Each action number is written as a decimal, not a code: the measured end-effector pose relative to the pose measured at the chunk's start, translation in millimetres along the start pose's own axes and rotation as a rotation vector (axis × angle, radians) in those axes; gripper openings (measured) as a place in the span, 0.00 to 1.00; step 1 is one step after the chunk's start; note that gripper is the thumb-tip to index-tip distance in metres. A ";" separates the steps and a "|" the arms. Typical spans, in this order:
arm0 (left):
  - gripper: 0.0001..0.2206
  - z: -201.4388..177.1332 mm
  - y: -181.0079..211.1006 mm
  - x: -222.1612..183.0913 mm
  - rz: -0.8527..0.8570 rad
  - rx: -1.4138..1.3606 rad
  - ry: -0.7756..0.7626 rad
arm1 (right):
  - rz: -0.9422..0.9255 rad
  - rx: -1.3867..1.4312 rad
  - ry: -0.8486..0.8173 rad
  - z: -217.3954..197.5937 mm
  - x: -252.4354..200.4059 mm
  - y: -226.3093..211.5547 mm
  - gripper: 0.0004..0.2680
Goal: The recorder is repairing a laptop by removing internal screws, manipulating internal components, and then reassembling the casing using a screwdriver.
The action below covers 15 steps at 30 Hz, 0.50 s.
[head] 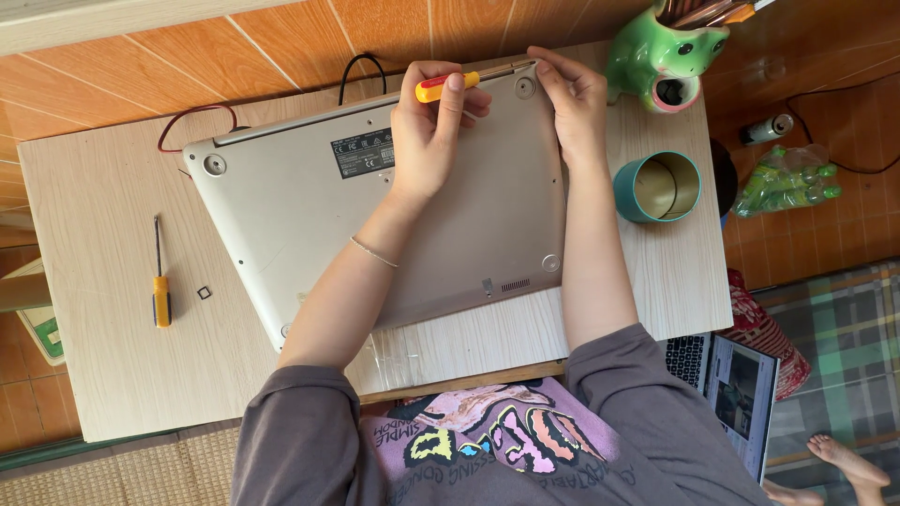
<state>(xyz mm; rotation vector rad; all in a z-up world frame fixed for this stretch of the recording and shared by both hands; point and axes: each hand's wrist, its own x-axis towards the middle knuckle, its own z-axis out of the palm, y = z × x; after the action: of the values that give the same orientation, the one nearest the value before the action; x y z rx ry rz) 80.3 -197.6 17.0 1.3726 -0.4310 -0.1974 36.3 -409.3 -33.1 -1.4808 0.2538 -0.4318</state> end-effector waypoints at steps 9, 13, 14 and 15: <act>0.13 -3.4 -4.1 -1.3 0.020 -0.077 0.011 | -0.042 -0.033 0.030 0.3 -0.4 8.4 0.10; 0.11 -8.0 -4.4 6.6 0.045 -0.170 0.020 | 0.060 0.125 -0.040 -2.5 3.5 6.0 0.12; 0.10 -8.5 -4.2 10.2 0.035 -0.191 0.017 | 0.116 0.223 -0.097 -5.1 4.4 7.7 0.14; 0.10 -8.0 1.8 12.9 0.038 -0.191 0.017 | 0.112 0.223 -0.098 -6.7 4.6 8.0 0.14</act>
<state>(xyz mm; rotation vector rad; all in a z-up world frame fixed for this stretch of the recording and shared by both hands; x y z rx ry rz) 95.1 -194.9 20.0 1.1768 -0.4131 -0.1908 38.6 -417.1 -41.1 -1.2584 0.2029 -0.2863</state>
